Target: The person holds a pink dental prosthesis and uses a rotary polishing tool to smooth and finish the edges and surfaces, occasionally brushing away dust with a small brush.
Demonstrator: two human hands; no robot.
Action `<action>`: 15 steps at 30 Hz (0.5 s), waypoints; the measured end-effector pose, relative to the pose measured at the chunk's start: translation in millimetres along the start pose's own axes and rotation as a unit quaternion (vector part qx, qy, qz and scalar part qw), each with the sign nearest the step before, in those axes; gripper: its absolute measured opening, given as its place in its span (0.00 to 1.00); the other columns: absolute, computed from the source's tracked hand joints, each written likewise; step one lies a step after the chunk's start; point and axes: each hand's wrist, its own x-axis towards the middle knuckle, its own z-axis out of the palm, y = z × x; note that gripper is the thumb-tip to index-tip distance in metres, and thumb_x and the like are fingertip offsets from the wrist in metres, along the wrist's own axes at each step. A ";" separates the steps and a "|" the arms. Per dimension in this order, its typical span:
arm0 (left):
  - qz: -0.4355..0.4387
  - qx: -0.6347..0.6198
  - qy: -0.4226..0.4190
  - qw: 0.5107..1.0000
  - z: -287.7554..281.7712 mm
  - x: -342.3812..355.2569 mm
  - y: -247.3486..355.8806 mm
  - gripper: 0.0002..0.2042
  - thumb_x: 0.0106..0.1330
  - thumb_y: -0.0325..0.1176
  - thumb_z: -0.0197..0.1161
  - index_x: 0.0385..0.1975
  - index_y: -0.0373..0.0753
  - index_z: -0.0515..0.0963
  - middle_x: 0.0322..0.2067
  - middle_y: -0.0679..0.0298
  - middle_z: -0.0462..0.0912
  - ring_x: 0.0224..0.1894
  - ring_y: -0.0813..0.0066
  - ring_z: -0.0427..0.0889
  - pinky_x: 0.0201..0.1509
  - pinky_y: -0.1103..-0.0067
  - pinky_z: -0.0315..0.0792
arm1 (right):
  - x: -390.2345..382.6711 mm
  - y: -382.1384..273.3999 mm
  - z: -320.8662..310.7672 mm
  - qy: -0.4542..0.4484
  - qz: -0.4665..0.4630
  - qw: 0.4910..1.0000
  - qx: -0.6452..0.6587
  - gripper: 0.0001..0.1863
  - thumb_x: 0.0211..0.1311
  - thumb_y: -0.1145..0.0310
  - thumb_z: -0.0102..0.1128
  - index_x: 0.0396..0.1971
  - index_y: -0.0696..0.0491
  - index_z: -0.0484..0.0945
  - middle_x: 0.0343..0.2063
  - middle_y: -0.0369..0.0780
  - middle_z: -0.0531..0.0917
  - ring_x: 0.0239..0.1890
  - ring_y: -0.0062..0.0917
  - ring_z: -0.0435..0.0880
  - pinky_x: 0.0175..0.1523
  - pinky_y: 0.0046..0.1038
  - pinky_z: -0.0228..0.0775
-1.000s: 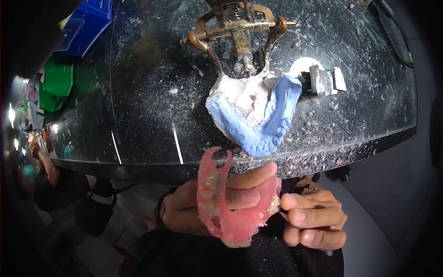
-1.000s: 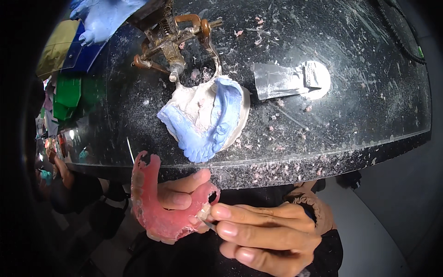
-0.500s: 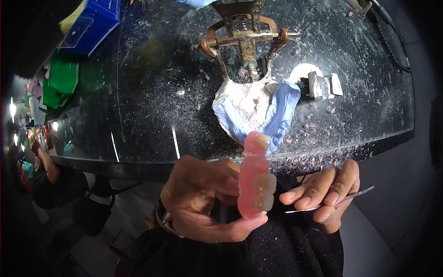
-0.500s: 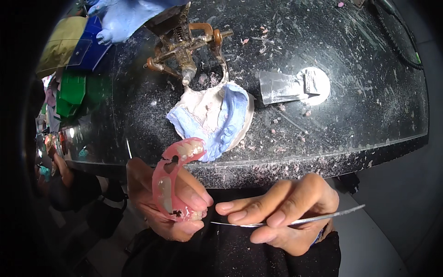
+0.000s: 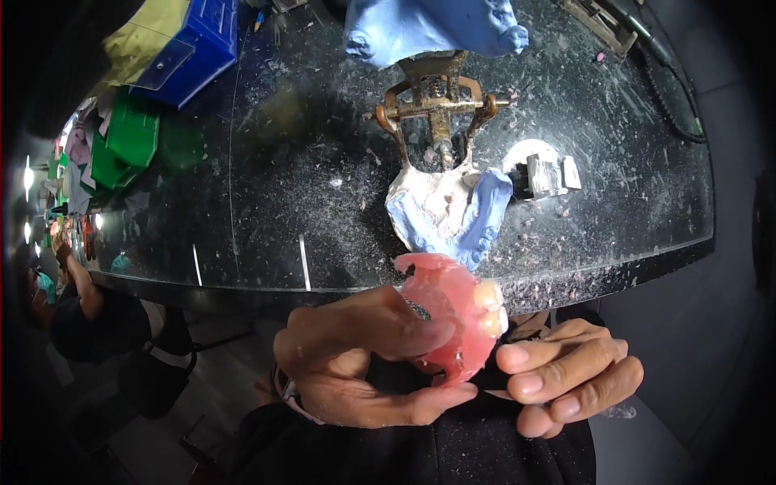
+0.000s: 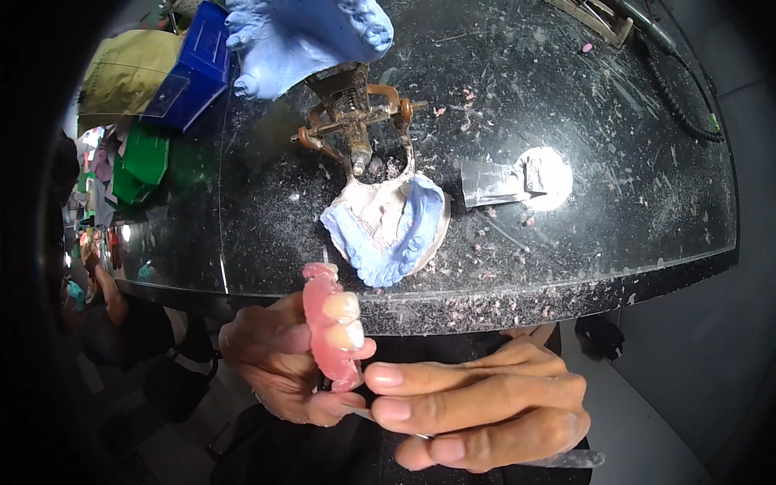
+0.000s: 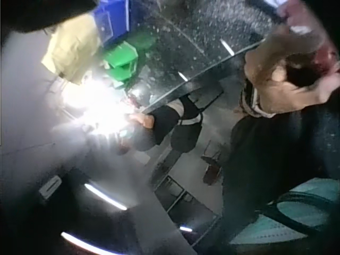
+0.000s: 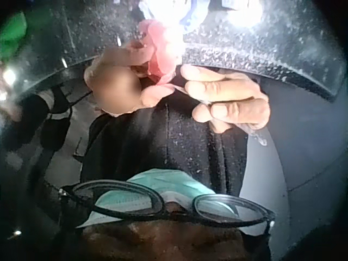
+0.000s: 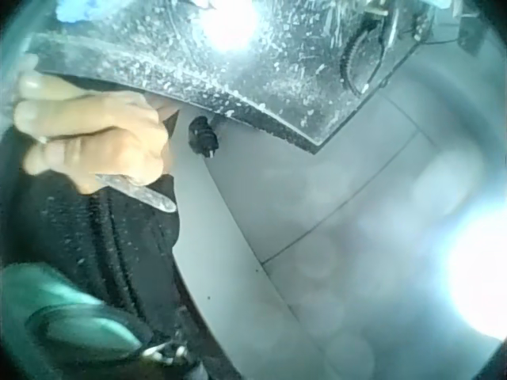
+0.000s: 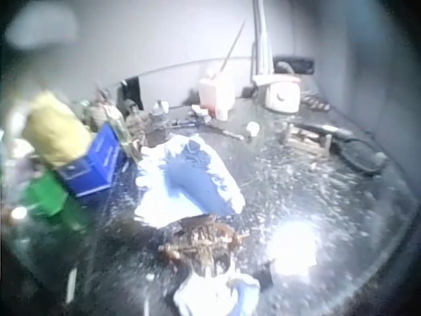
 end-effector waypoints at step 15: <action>0.088 0.097 -0.062 0.989 -11.6 10.7 1.4 0.31 0.44 0.17 0.66 0.52 0.33 0.64 0.26 0.55 0.78 0.26 0.70 0.76 0.35 0.74 0.71 | 9.4 -20.0 -6.6 -0.103 0.049 0.985 -0.132 0.09 0.55 0.84 0.49 0.35 0.72 0.73 0.41 0.62 0.75 0.24 0.30 0.83 0.20 0.19 0.77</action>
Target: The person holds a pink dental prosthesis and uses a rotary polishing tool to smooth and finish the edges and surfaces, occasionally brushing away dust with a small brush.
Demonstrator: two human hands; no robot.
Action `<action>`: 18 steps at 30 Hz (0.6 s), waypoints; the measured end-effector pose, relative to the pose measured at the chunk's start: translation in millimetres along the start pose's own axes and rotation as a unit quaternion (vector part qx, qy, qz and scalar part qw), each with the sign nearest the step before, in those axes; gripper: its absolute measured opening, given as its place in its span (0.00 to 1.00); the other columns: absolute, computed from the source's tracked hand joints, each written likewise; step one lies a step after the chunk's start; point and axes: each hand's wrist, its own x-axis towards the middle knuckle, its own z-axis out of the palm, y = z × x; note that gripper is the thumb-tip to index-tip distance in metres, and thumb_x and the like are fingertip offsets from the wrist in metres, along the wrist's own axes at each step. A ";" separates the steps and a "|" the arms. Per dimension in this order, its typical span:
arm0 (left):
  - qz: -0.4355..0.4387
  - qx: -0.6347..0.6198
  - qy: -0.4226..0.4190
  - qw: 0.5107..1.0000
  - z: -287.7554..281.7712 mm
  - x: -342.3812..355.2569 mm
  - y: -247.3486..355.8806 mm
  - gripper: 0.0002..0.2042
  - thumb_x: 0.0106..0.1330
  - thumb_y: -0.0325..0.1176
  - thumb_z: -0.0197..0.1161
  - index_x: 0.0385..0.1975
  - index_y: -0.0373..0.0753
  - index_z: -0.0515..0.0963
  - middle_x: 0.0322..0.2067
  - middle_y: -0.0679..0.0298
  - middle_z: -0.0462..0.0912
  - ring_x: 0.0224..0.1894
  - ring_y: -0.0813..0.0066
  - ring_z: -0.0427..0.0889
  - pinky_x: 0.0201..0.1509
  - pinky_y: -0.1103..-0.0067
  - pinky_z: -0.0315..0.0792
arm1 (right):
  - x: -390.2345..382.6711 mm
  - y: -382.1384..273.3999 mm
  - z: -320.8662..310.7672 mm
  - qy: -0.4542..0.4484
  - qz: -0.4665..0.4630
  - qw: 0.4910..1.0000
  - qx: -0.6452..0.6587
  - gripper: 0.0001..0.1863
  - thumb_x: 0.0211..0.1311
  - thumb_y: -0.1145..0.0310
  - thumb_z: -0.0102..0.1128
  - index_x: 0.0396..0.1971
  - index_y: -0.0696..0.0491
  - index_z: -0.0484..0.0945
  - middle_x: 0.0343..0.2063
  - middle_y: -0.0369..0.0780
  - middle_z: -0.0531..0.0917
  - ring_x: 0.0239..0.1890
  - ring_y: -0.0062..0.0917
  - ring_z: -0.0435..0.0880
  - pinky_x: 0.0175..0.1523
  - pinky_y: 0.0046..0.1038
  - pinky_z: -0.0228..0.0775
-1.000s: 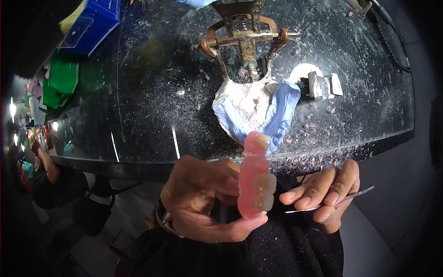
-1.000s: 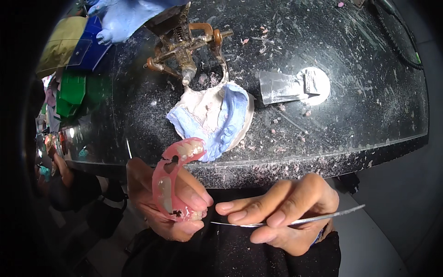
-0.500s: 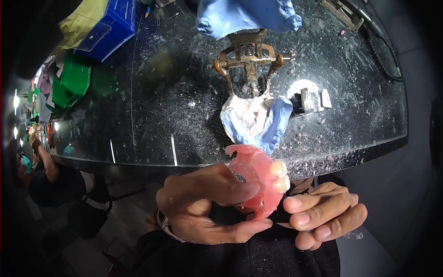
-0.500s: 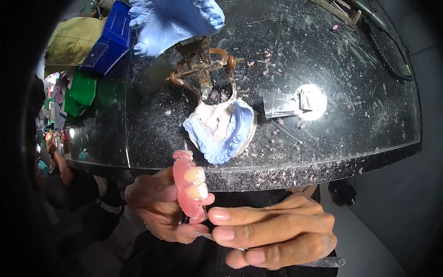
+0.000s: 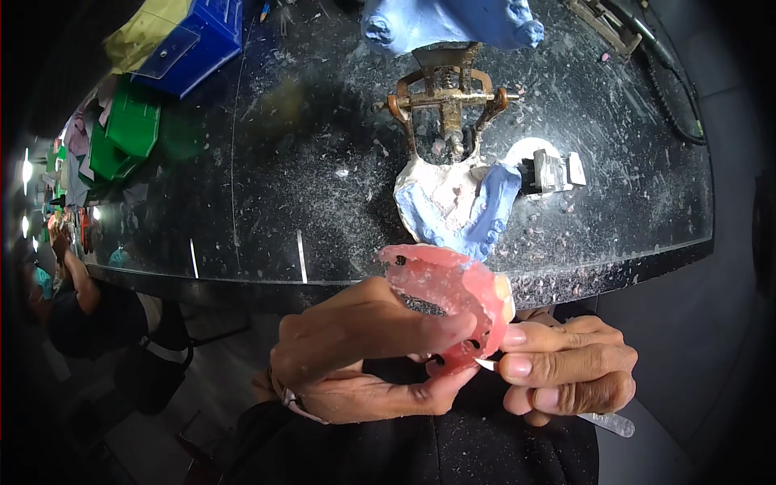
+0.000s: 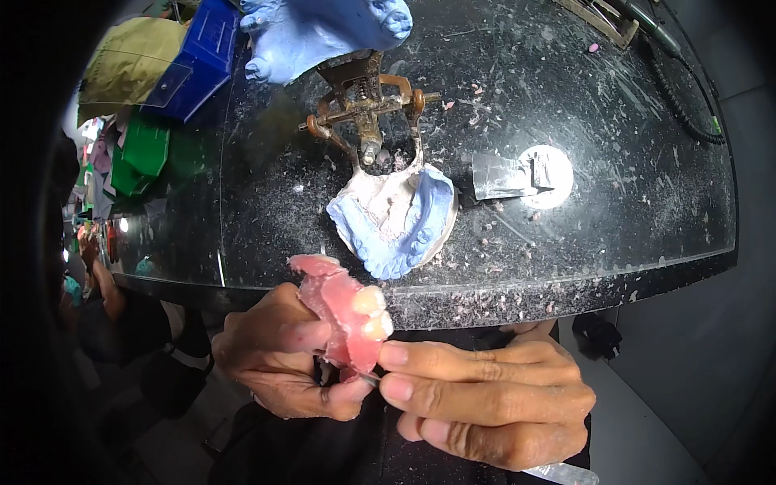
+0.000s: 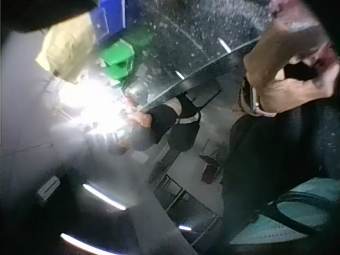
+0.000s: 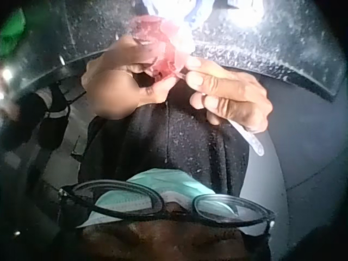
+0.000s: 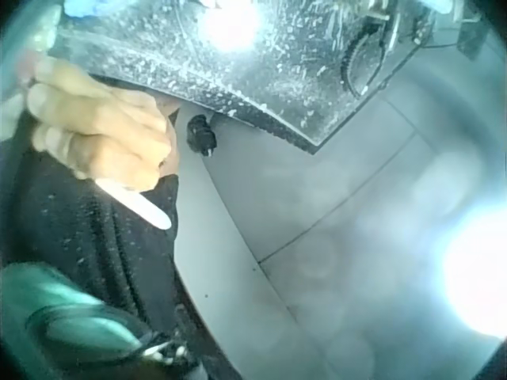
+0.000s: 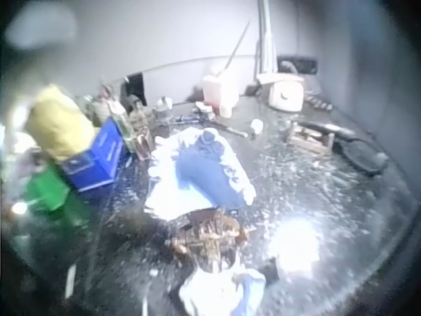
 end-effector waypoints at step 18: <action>0.007 0.209 0.082 0.974 11.7 6.9 12.7 0.13 0.38 0.32 0.74 0.24 0.37 0.80 0.20 0.70 0.78 0.22 0.79 0.78 0.27 0.87 0.74 | -21.0 20.9 12.7 0.173 0.076 0.900 0.392 0.15 0.50 0.87 0.57 0.37 0.61 0.64 0.37 0.61 0.75 0.45 0.55 0.75 0.50 0.50 0.69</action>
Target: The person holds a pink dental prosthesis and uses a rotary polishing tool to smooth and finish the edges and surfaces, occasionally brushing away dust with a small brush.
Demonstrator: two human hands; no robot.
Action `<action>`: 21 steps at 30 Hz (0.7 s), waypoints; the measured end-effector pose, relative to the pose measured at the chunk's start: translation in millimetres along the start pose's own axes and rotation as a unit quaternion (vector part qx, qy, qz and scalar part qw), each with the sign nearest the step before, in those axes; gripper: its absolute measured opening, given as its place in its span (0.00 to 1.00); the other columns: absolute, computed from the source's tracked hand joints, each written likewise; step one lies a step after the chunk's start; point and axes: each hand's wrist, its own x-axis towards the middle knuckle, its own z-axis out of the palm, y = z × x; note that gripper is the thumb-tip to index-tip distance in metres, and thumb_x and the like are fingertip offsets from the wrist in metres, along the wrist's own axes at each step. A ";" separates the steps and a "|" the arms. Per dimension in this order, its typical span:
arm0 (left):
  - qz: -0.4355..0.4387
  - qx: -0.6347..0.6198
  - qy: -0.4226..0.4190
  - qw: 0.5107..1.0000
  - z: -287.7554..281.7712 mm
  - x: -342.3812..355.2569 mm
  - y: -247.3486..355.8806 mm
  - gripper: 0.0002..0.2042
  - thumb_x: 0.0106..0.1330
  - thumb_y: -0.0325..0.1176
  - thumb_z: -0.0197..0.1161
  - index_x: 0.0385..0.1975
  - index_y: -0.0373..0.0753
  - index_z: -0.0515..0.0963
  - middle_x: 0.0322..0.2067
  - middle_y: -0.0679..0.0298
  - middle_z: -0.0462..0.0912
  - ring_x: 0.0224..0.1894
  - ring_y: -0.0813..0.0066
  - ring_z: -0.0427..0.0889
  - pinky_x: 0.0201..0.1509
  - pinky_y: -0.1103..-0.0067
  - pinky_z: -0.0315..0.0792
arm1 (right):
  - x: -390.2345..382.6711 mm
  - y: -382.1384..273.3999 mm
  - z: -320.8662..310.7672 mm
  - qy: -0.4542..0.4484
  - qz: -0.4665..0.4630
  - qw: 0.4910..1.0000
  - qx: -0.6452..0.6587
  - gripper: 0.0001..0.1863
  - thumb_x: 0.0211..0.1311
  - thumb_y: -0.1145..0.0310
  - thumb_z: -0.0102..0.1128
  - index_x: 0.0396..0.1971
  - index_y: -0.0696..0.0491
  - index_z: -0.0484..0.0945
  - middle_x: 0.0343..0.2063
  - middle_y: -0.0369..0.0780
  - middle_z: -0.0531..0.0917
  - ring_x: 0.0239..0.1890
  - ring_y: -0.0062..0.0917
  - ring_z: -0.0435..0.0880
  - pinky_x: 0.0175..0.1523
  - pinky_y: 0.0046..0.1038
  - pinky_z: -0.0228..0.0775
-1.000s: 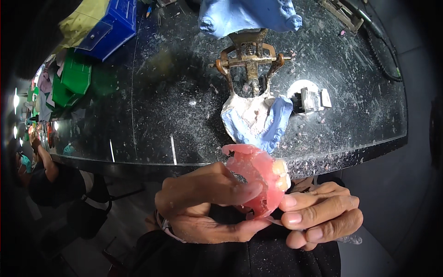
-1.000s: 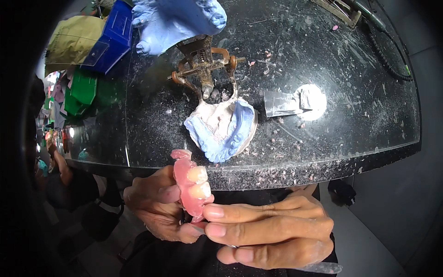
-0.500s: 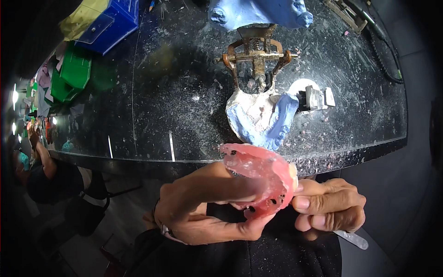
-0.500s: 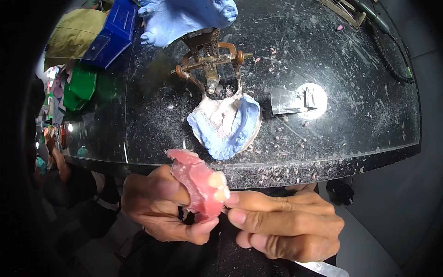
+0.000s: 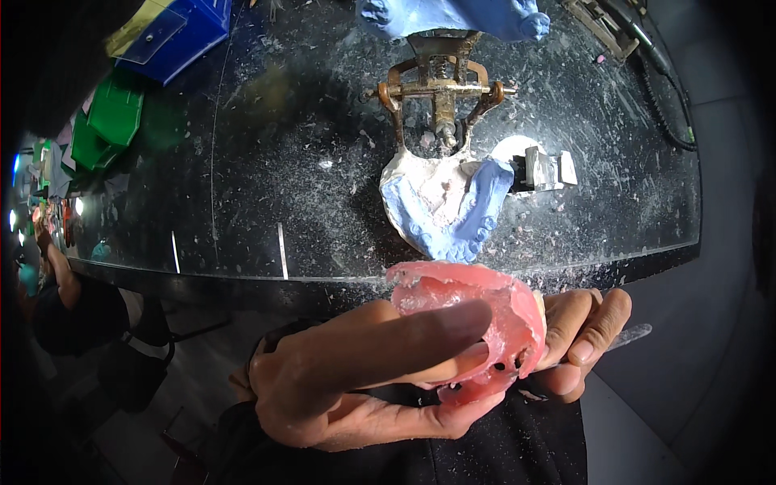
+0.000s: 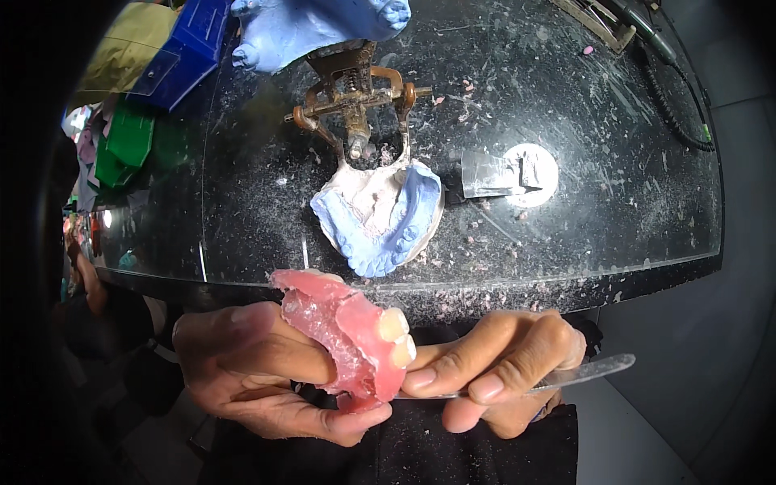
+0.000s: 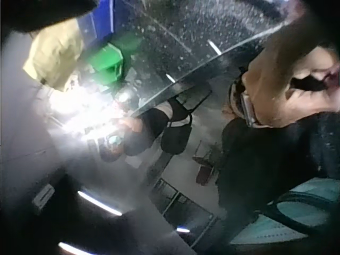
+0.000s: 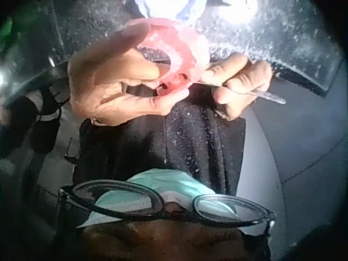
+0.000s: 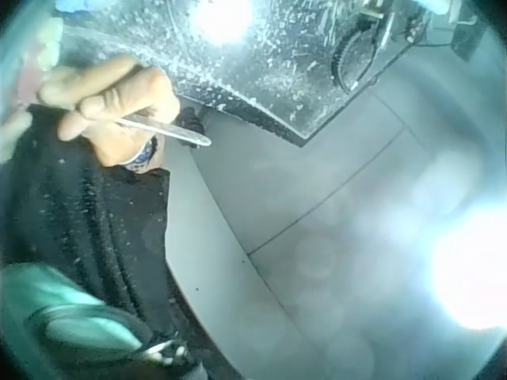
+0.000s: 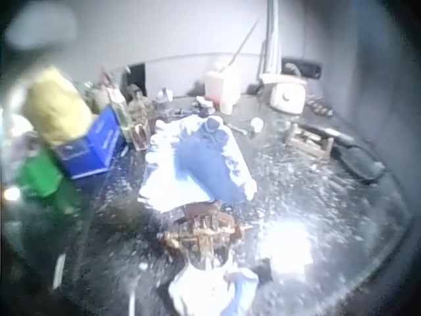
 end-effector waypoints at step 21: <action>-0.301 -0.678 0.028 0.670 12.4 -20.0 9.9 0.35 0.59 0.31 0.61 0.60 0.30 0.46 0.32 0.51 0.79 0.38 0.66 0.80 0.40 0.77 0.78 | 20.1 -21.1 12.1 -0.246 -0.161 0.786 -0.544 0.12 0.55 0.79 0.51 0.41 0.59 0.70 0.43 0.57 0.75 0.30 0.37 0.84 0.28 0.33 0.79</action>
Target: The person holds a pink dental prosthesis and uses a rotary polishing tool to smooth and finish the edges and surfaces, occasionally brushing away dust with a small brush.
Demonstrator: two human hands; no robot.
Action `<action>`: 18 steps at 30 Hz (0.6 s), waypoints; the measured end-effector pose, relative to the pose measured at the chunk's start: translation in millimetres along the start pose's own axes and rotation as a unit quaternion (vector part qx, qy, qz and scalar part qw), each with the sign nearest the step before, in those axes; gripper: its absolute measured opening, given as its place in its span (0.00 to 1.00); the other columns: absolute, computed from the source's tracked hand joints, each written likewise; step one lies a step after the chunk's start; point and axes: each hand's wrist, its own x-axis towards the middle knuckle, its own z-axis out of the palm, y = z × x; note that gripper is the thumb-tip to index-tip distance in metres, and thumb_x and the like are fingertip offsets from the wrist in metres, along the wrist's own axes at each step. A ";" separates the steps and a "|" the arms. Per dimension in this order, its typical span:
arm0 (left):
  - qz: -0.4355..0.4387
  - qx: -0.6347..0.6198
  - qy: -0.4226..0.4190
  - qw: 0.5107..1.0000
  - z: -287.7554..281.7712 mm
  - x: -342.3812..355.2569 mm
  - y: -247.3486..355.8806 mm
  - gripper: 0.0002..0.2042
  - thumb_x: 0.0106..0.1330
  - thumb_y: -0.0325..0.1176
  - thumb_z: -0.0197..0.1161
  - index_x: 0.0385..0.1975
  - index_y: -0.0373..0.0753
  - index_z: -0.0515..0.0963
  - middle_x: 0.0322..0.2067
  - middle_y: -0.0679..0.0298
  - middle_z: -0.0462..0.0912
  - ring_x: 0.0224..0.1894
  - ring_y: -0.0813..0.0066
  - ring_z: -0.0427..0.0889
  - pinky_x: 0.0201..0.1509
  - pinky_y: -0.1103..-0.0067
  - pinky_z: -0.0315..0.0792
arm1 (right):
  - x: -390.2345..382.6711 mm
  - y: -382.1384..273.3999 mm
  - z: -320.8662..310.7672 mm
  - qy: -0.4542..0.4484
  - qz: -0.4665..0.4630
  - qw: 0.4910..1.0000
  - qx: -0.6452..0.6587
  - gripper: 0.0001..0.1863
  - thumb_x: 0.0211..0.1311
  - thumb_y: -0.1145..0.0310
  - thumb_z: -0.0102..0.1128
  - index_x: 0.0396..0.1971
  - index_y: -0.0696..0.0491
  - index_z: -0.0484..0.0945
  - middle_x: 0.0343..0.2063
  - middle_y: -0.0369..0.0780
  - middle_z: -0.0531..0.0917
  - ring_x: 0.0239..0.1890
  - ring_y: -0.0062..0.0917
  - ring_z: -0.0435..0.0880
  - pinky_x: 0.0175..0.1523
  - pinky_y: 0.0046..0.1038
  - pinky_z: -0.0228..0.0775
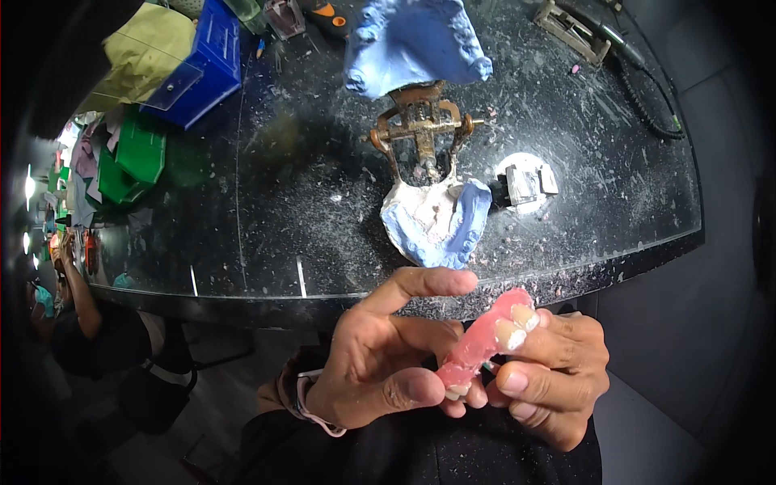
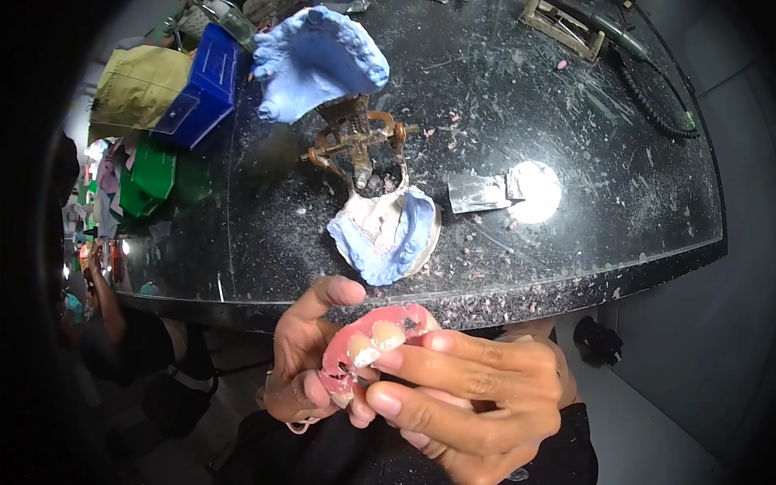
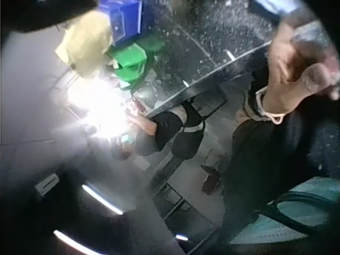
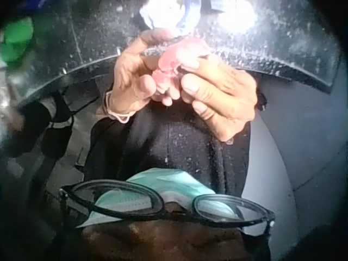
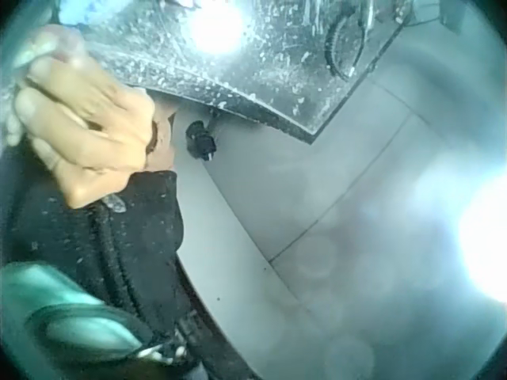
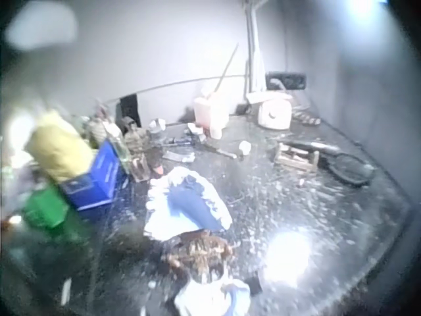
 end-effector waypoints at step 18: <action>0.052 0.052 0.014 0.997 -5.6 -1.6 -4.8 0.34 0.59 0.33 0.62 0.59 0.31 0.49 0.36 0.52 0.79 0.38 0.69 0.81 0.41 0.77 0.78 | 16.0 -14.2 9.1 0.130 0.074 0.986 0.080 0.12 0.45 0.80 0.66 0.27 0.58 0.71 0.28 0.52 0.81 0.35 0.41 0.83 0.44 0.40 0.75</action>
